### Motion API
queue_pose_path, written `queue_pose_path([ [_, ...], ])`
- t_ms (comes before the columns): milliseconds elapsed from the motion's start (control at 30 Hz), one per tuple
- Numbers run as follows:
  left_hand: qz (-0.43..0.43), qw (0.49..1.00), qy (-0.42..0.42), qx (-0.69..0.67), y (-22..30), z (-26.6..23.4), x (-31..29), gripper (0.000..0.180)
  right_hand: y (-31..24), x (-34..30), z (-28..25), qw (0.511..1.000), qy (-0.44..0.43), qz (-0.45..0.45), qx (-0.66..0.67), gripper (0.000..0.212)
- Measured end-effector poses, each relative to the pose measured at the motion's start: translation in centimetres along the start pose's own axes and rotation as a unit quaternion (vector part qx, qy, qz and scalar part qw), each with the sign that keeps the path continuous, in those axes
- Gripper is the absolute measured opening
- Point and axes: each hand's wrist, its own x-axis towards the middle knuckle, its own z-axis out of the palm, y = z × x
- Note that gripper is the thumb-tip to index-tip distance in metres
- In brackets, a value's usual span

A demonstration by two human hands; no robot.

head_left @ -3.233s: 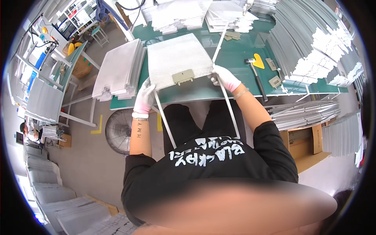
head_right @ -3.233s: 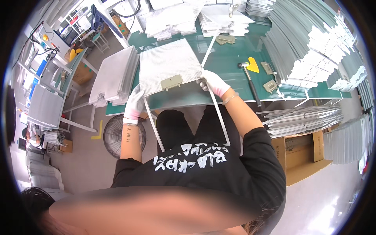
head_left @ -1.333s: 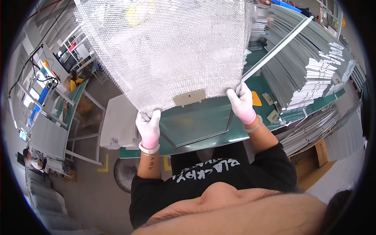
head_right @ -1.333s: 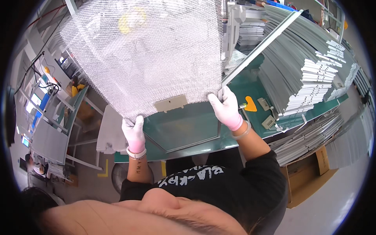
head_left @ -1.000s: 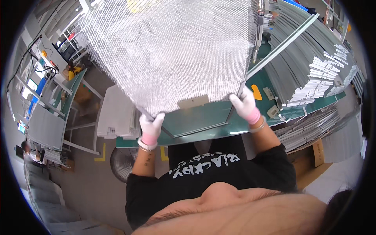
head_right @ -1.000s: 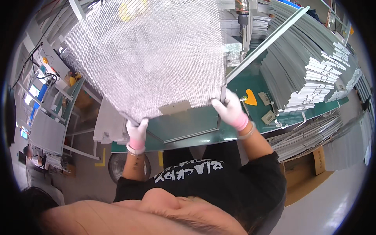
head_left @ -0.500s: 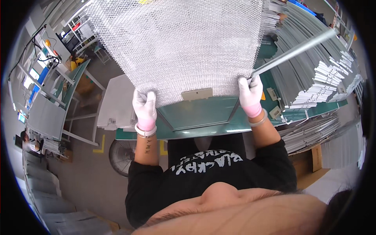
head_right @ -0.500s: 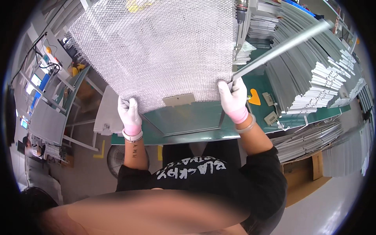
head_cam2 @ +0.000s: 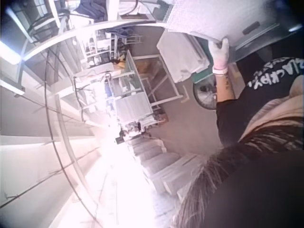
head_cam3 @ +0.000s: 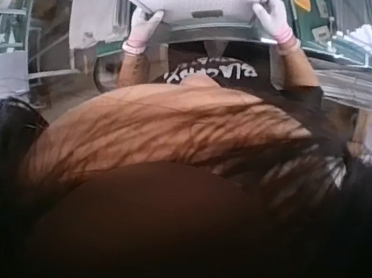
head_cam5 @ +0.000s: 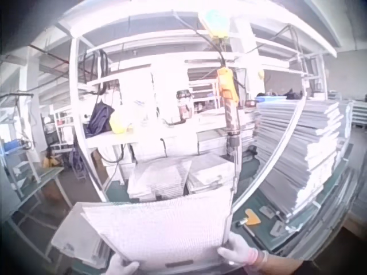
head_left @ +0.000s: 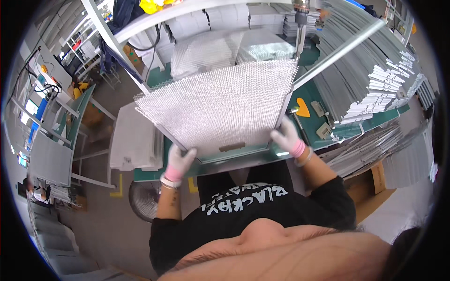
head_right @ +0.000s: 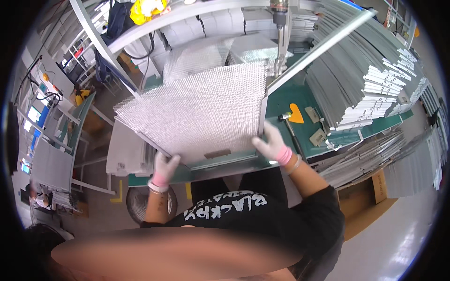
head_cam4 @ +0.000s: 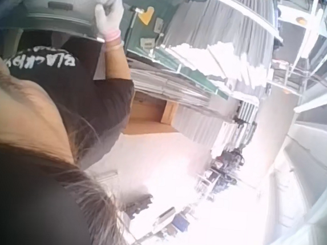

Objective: Assemble metal frames onto mesh filters and secure them using an electric screwdriver.

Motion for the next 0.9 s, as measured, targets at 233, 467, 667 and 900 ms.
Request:
queue_pose_path([
  [233,0.109,0.974,0.128,-0.150,6.9,-0.2,5.0,0.032,-4.7,5.5,-0.8,0.996,0.073,0.054,0.018,0.009],
  [467,0.171,0.961,0.155,-0.151,4.8,0.5,3.4,0.033,-4.9,6.1,1.0,0.982,0.122,0.051,0.136,0.011],
  [667,0.127,0.970,0.145,-0.147,0.6,1.3,1.7,0.040,-1.7,2.4,2.1,0.990,0.110,0.048,0.079,0.032],
  [900,0.101,0.994,-0.023,-0.028,5.1,-2.7,3.6,0.038,-3.3,4.3,-0.9,0.987,0.013,0.041,0.152,0.037],
])
